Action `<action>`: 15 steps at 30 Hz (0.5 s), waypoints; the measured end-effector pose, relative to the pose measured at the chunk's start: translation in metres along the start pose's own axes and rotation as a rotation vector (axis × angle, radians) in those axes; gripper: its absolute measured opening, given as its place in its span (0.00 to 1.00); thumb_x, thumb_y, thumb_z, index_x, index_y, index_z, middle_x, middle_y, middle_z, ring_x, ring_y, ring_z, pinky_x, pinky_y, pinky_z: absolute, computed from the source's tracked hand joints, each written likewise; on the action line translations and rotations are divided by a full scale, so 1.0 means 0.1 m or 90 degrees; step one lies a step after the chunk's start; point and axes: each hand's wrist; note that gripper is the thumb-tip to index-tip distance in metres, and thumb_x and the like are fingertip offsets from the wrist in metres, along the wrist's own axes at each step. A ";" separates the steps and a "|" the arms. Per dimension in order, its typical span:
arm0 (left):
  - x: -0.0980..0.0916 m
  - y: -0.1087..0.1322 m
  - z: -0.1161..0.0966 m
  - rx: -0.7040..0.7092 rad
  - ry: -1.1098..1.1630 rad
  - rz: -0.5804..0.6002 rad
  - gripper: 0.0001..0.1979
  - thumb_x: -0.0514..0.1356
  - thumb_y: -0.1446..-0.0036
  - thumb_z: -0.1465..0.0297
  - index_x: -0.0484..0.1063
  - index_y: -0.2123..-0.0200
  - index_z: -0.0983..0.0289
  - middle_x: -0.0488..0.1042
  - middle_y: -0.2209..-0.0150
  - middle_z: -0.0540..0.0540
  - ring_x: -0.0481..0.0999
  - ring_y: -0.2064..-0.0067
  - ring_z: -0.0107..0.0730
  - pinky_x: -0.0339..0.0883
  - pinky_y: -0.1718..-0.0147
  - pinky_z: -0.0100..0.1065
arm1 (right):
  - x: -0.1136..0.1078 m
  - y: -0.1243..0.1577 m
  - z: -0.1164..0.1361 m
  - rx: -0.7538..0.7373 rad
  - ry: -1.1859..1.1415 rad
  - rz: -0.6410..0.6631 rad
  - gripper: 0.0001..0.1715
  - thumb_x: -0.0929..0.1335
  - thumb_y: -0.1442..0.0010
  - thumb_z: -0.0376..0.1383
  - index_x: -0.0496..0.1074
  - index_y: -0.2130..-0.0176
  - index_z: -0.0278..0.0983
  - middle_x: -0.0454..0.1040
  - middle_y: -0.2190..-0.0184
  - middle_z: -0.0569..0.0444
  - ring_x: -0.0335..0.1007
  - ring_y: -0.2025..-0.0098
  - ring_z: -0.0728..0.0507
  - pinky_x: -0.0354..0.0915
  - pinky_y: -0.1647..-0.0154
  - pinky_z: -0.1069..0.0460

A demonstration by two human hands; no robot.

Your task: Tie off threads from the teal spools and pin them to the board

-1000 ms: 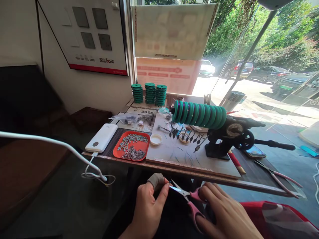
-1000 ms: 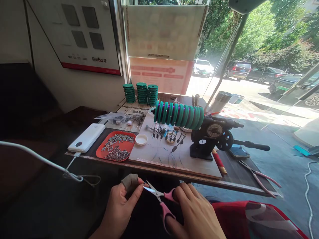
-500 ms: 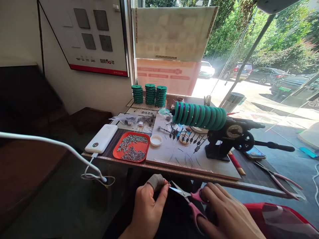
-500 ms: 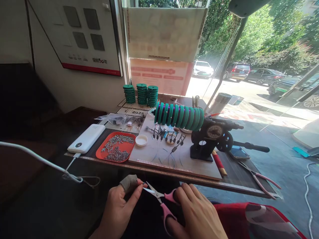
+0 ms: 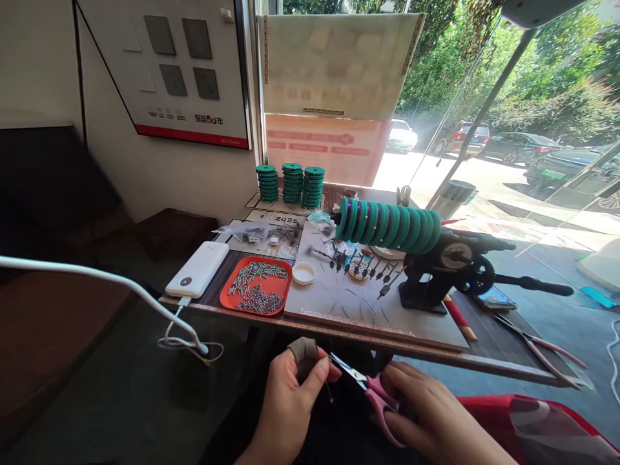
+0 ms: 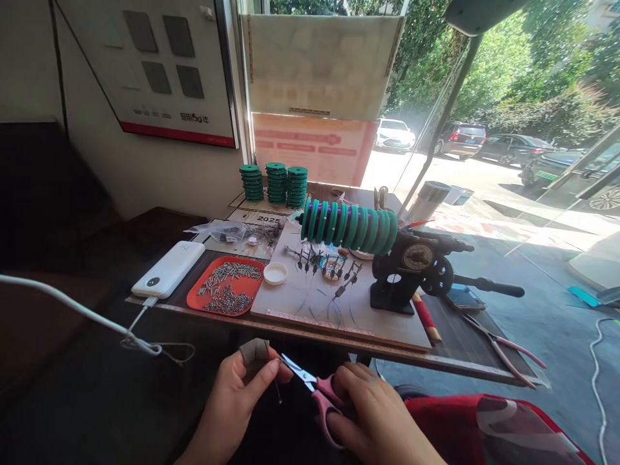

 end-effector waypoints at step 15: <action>0.02 -0.03 -0.01 -0.031 0.055 0.021 0.06 0.57 0.48 0.68 0.66 0.74 0.64 0.74 0.78 0.51 0.72 0.72 0.30 0.63 0.69 0.29 | -0.06 -0.09 -0.05 0.021 0.031 0.073 0.06 0.60 0.57 0.29 0.55 0.79 0.38 0.66 0.78 0.56 0.61 0.75 0.48 0.54 0.75 0.55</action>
Point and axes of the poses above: each hand's wrist, its own y-axis away from the middle knuckle, its own x-axis out of the palm, z = x × y
